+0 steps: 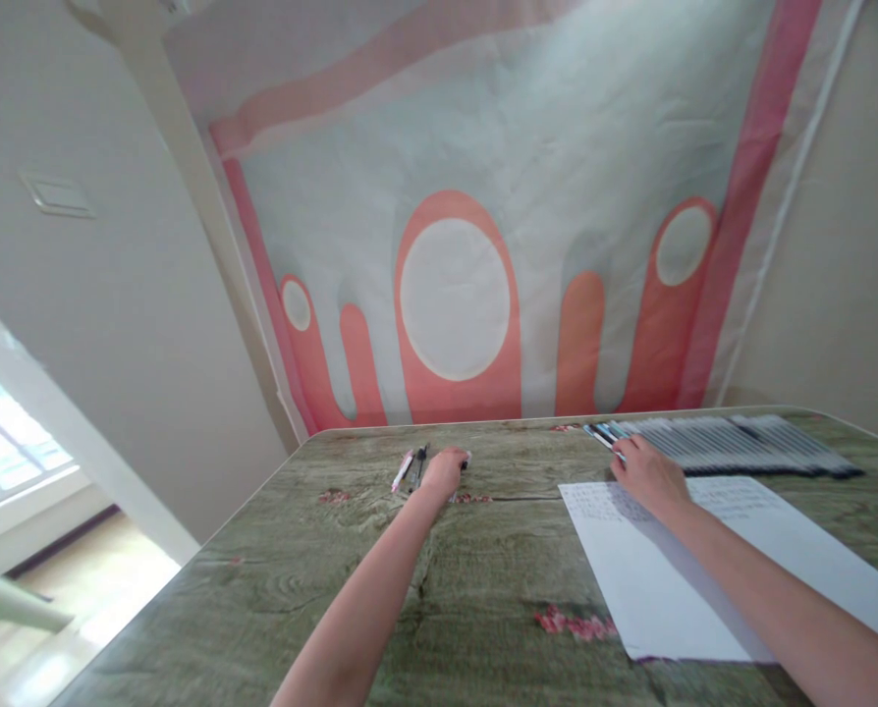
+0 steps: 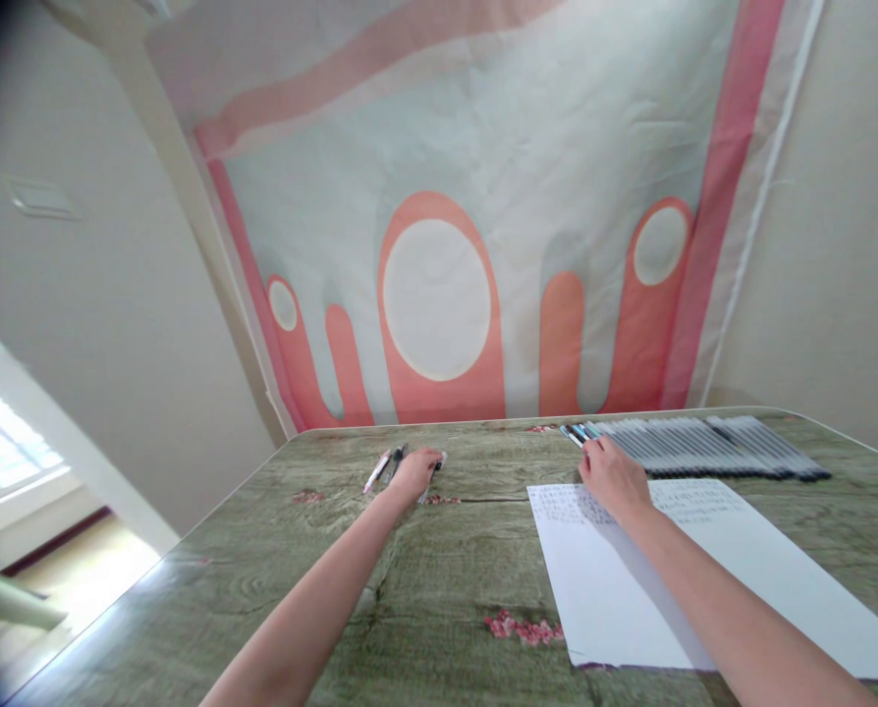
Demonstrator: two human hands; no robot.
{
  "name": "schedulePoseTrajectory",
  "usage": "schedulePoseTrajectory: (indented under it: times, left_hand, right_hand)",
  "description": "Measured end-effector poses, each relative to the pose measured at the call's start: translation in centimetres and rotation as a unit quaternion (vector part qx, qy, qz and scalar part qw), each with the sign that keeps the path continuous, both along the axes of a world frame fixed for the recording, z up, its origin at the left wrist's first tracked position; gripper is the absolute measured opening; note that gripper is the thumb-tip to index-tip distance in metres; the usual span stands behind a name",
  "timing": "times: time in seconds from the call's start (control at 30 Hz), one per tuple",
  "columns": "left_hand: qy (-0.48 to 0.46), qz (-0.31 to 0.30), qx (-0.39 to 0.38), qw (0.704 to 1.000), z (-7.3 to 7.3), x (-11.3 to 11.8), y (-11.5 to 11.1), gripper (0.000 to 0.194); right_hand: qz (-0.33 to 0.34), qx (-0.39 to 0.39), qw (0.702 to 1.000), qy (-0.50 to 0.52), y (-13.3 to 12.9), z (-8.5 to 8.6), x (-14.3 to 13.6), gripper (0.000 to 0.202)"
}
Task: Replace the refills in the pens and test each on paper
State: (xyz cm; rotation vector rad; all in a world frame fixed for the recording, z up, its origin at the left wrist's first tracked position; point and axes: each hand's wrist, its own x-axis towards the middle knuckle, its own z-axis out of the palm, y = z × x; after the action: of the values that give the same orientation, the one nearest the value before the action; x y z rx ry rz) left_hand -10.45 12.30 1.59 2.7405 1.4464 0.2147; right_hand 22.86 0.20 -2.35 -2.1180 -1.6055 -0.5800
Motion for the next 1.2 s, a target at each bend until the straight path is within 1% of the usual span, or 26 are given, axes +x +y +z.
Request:
schedulePoseTrajectory:
  times: [0.1, 0.2, 0.4, 0.57, 0.73, 0.87, 0.97, 1.1, 1.2]
  left_hand:
    - [-0.019, -0.014, 0.009, 1.000, -0.6, 0.2, -0.5, 0.035]
    - [-0.032, -0.023, 0.012, 0.999, -0.8, 0.2, -1.0, 0.034]
    - [-0.052, -0.040, 0.010, 0.998, -0.8, 0.0, -2.1, 0.031]
    - [-0.067, -0.055, 0.005, 0.996, -1.0, 0.1, -3.5, 0.031]
    - [-0.076, -0.056, -0.008, 0.996, -1.0, 0.3, -5.0, 0.030]
    - [-0.112, -0.090, -0.008, 0.990, -1.2, 0.5, -6.3, 0.030]
    - [-0.141, -0.099, -0.012, 0.985, -1.3, 0.8, -7.2, 0.031]
    - [-0.156, -0.109, -0.029, 0.981, -1.1, 1.1, -8.3, 0.029]
    - [-0.161, -0.102, -0.042, 0.981, -0.8, 1.4, -8.8, 0.030]
  right_hand:
    - [-0.003, -0.005, 1.000, -0.003, 0.0, 0.1, -0.1, 0.018]
    - [-0.002, -0.006, 1.000, -0.004, -0.1, 0.1, -0.2, 0.019]
    - [-0.001, -0.011, 1.000, 0.002, -0.2, 0.2, -0.3, 0.018]
    - [0.005, -0.008, 1.000, -0.002, -0.1, 0.1, -0.3, 0.018]
    - [0.004, -0.007, 1.000, -0.003, -0.1, 0.1, -0.4, 0.018]
    - [0.004, -0.009, 1.000, 0.004, -0.1, 0.1, -0.5, 0.018]
    - [0.010, -0.012, 1.000, 0.005, -0.2, 0.1, -0.5, 0.017]
    - [0.017, -0.011, 1.000, 0.002, -0.3, 0.1, -0.6, 0.017]
    - [0.025, -0.011, 1.000, 0.007, -0.3, 0.4, -0.9, 0.017]
